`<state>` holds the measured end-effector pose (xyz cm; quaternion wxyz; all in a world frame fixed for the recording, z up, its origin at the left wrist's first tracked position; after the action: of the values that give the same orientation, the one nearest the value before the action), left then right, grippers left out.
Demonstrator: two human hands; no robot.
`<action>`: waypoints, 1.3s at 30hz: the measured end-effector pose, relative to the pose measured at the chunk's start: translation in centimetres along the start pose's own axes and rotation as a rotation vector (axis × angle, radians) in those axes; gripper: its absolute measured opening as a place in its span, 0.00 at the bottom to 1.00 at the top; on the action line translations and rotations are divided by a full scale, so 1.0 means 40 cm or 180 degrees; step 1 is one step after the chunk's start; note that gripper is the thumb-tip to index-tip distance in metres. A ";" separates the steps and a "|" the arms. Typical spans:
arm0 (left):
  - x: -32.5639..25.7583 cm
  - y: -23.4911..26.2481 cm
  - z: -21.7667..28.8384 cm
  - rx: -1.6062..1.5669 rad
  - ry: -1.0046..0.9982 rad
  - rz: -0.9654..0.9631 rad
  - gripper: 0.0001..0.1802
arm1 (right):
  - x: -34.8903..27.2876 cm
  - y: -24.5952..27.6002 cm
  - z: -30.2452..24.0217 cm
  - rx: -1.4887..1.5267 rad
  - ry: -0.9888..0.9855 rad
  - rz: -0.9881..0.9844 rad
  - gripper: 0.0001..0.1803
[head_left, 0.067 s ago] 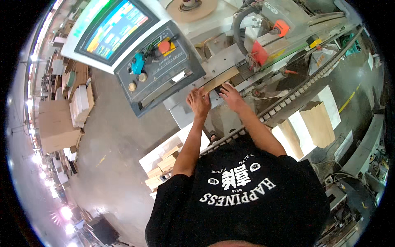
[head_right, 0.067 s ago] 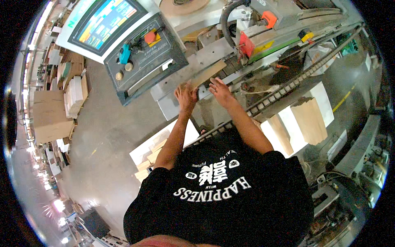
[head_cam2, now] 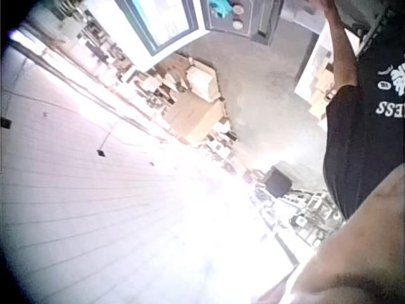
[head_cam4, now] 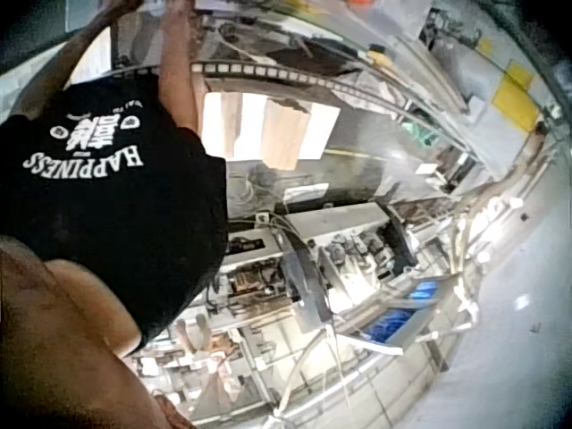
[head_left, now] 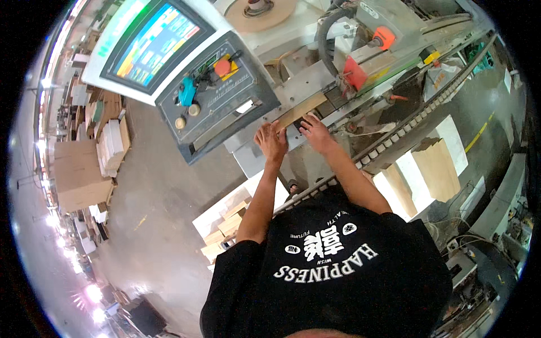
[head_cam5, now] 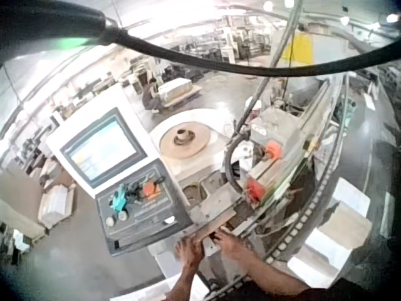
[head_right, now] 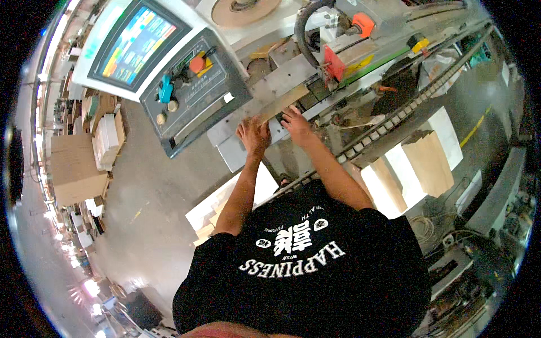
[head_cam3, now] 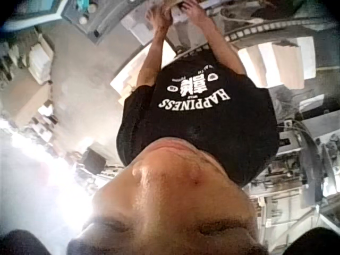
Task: The person repeatedly picks up small wooden planks from a pile and feeds them one at a time into a machine with a conveyor belt. The planks move along the belt and exit the machine.
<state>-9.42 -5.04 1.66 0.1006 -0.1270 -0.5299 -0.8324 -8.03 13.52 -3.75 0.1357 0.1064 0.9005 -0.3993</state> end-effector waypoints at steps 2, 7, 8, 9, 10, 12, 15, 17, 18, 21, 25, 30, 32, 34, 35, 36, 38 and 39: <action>0.002 0.000 -0.037 -0.0063 -0.0101 -0.0125 0.24 | 0.006 -0.017 -0.004 0.0149 0.0017 0.0149 0.42; -0.006 0.026 -0.068 0.0081 -0.0925 -0.0092 0.22 | -0.008 -0.034 -0.027 0.0227 -0.0026 0.0383 0.50; -0.006 0.031 -0.073 0.0039 -0.0988 -0.0192 0.23 | -0.003 -0.017 -0.012 0.0004 0.0113 0.0231 0.51; -0.002 0.037 -0.066 0.0075 -0.1013 -0.0294 0.24 | 0.003 0.007 0.011 -0.0205 0.0260 0.0095 0.53; 0.000 0.030 -0.070 0.0115 -0.0996 -0.0359 0.24 | -0.006 -0.030 -0.020 0.0219 0.0124 0.0266 0.53; 0.009 0.022 -0.065 0.0202 -0.0955 -0.0465 0.24 | -0.017 -0.068 -0.065 0.0639 0.0051 0.0440 0.53; 0.021 0.006 -0.021 0.0302 -0.0923 -0.0584 0.24 | -0.008 -0.061 -0.099 0.0510 0.0219 0.0509 0.53; 0.028 -0.012 0.018 0.0313 -0.0954 -0.0659 0.24 | -0.003 -0.038 -0.127 0.0270 0.0316 0.0632 0.53; 0.026 -0.034 0.018 0.0411 -0.0883 -0.0622 0.25 | 0.011 -0.017 -0.115 0.0518 0.0267 0.0719 0.53; 0.040 -0.079 0.068 0.0383 -0.0962 -0.0736 0.28 | 0.066 0.106 -0.124 -0.1113 0.0724 -0.0018 0.50; 0.049 -0.108 0.120 0.0438 -0.0937 -0.0891 0.38 | 0.080 0.107 -0.185 -0.3125 0.1083 -0.0022 0.42; 0.075 -0.135 0.213 0.0338 -0.1041 -0.0778 0.37 | -0.011 0.084 -0.179 -0.1222 0.0604 -0.0055 0.32; 0.086 -0.152 0.254 0.0124 -0.1030 -0.0634 0.35 | -0.047 0.111 -0.177 -0.1217 0.0675 -0.0379 0.37; 0.089 -0.168 0.266 -0.0046 -0.0874 -0.0531 0.30 | -0.101 0.123 -0.208 -0.1513 0.0527 -0.0355 0.38; 0.090 -0.173 0.269 -0.0105 -0.0759 -0.0485 0.28 | -0.145 0.127 -0.254 -0.2145 0.0702 -0.0326 0.37; 0.095 -0.167 0.272 -0.0154 -0.0645 -0.0439 0.26 | -0.194 0.146 -0.305 -0.2767 0.0876 -0.0299 0.36; 0.095 -0.143 0.269 -0.0003 -0.0710 -0.0426 0.17 | -0.318 0.166 -0.429 -0.4052 0.1257 -0.0209 0.35; 0.090 -0.132 0.241 -0.0026 -0.0669 -0.0293 0.17 | -0.389 0.168 -0.486 -0.4708 0.1470 -0.0171 0.36</action>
<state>-13.43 5.79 2.22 0.0056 -0.1895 -0.5395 -0.8204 5.50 31.18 9.26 -0.0295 0.0468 0.9407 0.3348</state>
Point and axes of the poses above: each hand's wrist, its own x-axis towards the middle knuckle, its own y-axis out of the back of the hand, z = x × y, the point moved 3 cm from there along x, towards the middle knuckle, and after that the axes turned 9 degrees about y, right-handed, at the moved point
